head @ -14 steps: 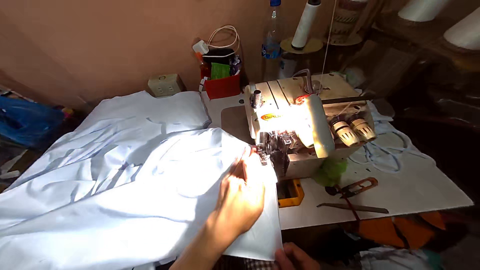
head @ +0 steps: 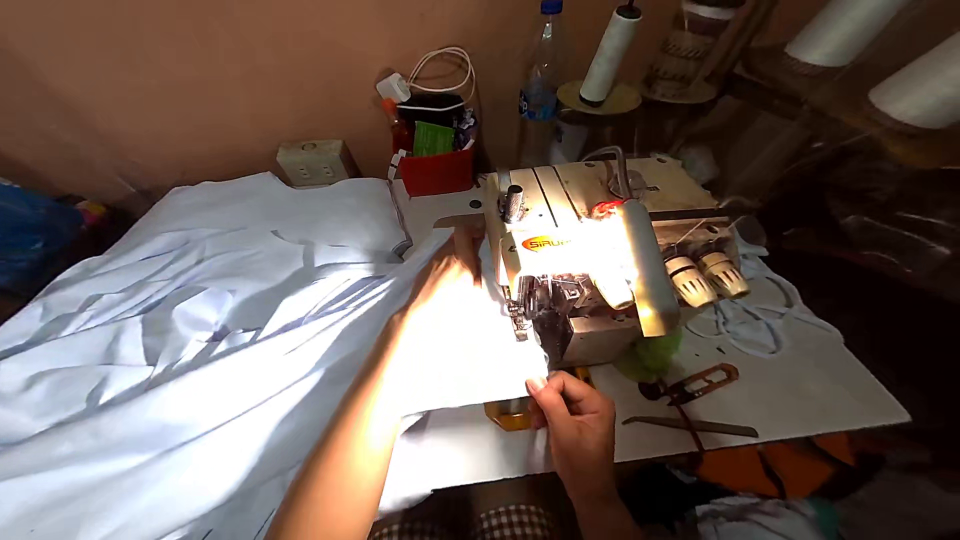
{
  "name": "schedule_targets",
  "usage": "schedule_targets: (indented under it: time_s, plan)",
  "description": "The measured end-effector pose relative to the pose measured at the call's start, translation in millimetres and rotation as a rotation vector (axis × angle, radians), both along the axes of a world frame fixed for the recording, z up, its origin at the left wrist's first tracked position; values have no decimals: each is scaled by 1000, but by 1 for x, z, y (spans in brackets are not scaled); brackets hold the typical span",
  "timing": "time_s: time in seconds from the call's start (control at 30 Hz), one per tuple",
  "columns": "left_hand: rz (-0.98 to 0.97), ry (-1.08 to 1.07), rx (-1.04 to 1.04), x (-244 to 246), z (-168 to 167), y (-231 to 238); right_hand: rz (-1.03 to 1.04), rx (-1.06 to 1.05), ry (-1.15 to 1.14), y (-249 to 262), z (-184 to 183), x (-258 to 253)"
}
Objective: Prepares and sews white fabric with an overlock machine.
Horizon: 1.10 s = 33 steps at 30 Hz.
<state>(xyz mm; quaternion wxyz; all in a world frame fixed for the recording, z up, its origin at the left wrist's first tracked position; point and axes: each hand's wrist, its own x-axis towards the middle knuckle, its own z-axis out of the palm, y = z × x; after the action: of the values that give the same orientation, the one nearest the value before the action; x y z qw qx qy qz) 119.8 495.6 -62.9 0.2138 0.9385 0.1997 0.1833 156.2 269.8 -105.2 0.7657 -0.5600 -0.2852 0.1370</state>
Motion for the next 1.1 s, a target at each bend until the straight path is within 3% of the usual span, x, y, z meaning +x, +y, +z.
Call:
schedule_targets:
  time_s: [0.07,0.13,0.2,0.3,0.37,0.43,0.5,0.53,0.6,0.67,0.83,0.9,0.97,1.03,1.1]
  plan:
    - [-1,-31,69,16,8,9,-52,-31,-59,10,5,8]
    - [43,-106,177,33,-15,30,-36,-59,-35,12,9,12]
    - [111,-24,12,33,-7,34,-50,-65,-63,10,8,10]
    - [422,75,-273,23,40,6,-162,-23,-253,5,9,0]
    - [574,-126,-217,10,42,-6,-151,66,-396,2,21,-7]
    - [586,-573,-71,-12,24,-16,-96,163,-480,8,37,-13]
    - [234,-1001,54,-44,14,-27,-1,234,-467,22,48,-18]
    - [68,-1063,153,-60,20,-36,84,234,-443,28,51,-20]
    - [-34,-949,339,-93,40,-67,318,207,-363,31,48,-19]
    - [-139,-629,384,-126,64,-96,435,156,-346,23,37,-16]
    - [-407,280,350,-158,95,-104,-66,-260,-632,-27,-2,21]
    - [-349,743,269,-156,119,-104,-160,-394,-485,-46,-5,51]
    - [-196,1079,260,-148,147,-97,-224,-362,-339,-71,3,71]
    - [-60,1075,339,-146,164,-85,-272,-209,-320,-105,28,75]
    - [-44,732,390,-152,174,-72,-293,-31,-363,-149,63,65]
